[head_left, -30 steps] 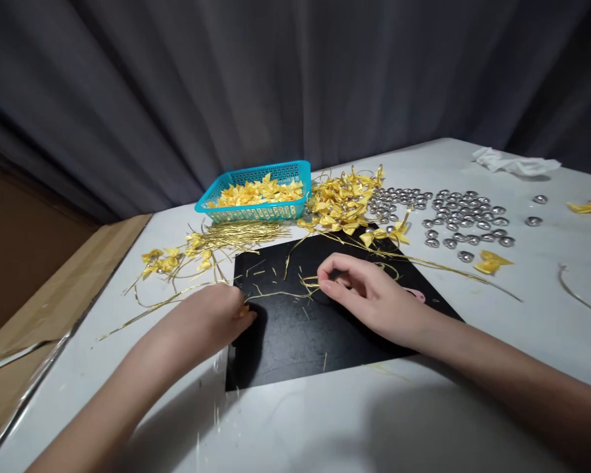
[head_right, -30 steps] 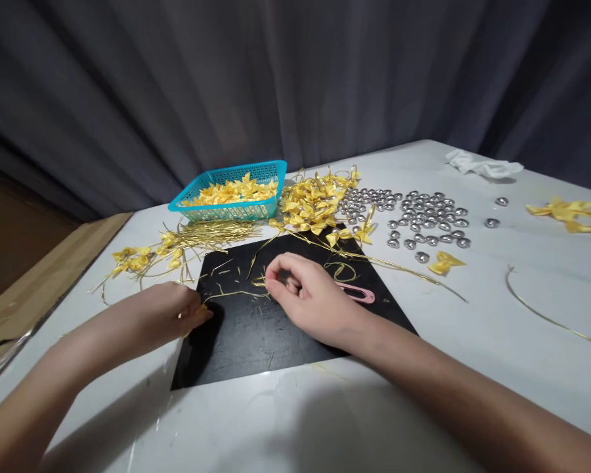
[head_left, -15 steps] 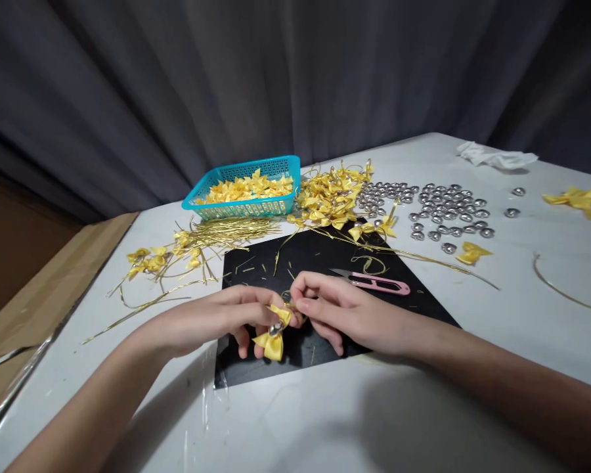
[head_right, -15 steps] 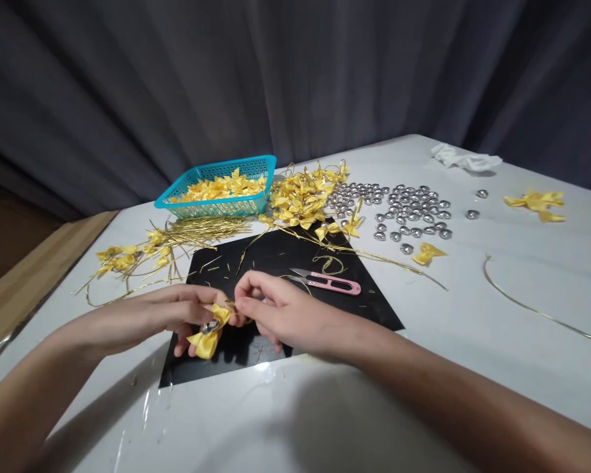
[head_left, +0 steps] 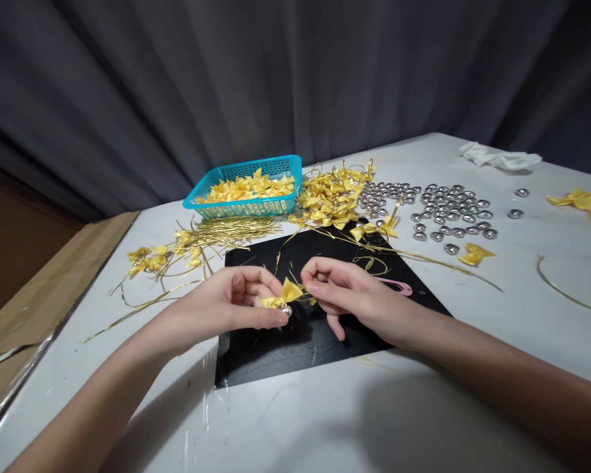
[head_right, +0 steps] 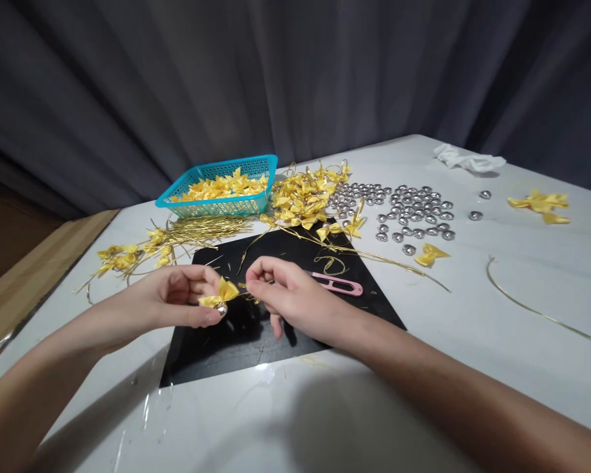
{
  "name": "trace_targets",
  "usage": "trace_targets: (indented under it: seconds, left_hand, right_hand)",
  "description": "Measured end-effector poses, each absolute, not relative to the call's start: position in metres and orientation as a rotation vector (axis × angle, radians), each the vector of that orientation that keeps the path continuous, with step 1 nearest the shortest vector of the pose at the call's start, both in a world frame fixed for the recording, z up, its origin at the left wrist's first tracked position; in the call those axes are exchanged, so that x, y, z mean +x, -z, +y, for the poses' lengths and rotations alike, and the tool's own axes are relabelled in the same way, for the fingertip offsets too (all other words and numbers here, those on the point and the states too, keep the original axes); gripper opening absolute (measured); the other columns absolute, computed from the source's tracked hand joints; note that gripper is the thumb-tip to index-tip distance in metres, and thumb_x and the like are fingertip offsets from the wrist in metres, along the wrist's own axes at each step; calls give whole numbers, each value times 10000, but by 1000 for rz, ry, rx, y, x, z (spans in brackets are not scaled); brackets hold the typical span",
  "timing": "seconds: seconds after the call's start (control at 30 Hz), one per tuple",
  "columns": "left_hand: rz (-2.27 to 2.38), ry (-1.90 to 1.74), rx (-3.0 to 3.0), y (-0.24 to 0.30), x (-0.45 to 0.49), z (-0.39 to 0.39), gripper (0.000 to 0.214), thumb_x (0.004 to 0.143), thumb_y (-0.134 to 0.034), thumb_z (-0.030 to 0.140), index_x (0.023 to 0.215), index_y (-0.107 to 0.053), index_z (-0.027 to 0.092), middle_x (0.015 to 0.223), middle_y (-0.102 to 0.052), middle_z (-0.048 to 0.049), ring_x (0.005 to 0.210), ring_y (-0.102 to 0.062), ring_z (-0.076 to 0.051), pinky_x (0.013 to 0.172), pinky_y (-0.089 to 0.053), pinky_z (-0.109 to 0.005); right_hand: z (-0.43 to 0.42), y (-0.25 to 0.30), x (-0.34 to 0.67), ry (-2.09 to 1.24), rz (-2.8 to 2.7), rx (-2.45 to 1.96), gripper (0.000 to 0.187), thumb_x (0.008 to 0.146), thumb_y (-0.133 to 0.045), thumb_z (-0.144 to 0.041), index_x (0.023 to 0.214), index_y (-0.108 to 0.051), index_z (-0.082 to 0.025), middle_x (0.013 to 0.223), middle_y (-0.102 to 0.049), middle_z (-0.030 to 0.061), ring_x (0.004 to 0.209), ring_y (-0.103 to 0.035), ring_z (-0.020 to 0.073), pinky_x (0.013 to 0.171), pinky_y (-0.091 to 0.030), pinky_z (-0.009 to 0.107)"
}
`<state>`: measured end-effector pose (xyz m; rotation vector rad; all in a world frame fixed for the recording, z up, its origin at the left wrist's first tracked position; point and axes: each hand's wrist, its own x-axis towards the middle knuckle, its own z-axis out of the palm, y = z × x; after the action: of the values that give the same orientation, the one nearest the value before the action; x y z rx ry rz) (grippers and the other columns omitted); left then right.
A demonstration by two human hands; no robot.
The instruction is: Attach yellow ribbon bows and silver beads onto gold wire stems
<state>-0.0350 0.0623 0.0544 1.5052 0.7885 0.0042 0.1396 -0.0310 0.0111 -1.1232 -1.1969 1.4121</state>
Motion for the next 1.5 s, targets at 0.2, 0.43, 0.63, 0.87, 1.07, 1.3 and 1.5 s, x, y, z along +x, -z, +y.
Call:
trace_targets:
  seconds: [0.2,0.43,0.63,0.87,1.07,1.3,1.5]
  left_hand:
    - [792,-54,1546,-55,-38,64,174,664,-774,196,799,-663,193,678,-665,41,639,-598,-52,622,-454,-128]
    - [797,-182,1478,-54,-39,67,116,712,-740,204,824,-725,233,746,-727,26,724,-645,-81,667,-477,-137]
    - [888,-258,1469,-47,-33,62,54,728,-723,244,772,-713,215,776,-689,29,725,-595,-74,649,-452,-138]
    - [766,-144,1370,-39,-25,50,90,813,-626,284,846,-621,200,729,-589,38,674,-553,-67,609,-444,-149]
    - [875,-244,1248,-43,-25,43,142,750,-689,289,833,-668,175,824,-656,15,780,-601,-85,722,-471,-163]
    - [884,-296,1296,-43,-24,43,281,631,-749,105,892,-673,175,760,-701,6,725,-636,-118,739,-494,-222]
    - [928,-260,1354,-41,-21,50,303,611,-725,67,894,-651,147,751,-692,7,669,-629,-112,637,-479,-202]
  right_hand:
    - [-31,-15,140,-1448,-1060,-1048,301,798,-603,-421,794,-424,-178,499,-228,-121,412,-191,27,388,-416,161]
    - [-33,-18,140,-1495,-981,-981,283,784,-638,-377,771,-447,-169,522,-239,-108,424,-192,24,387,-426,155]
    - [-35,-18,139,-1605,-942,-871,214,819,-607,-327,792,-467,-167,548,-261,-93,424,-181,26,395,-442,144]
    - [-38,-11,137,-1727,-957,-782,143,880,-530,-291,842,-500,-156,592,-312,-75,421,-207,23,394,-462,142]
    - [-36,-12,135,-1636,-961,-798,136,873,-542,-265,811,-492,-155,518,-312,-93,425,-264,26,493,-528,197]
    - [-35,-17,140,-1615,-920,-832,177,819,-604,-286,788,-489,-156,529,-330,-90,424,-257,21,488,-521,200]
    - [-29,-19,151,-1529,-996,-860,151,807,-601,-261,773,-493,-160,549,-309,-87,430,-242,23,479,-527,219]
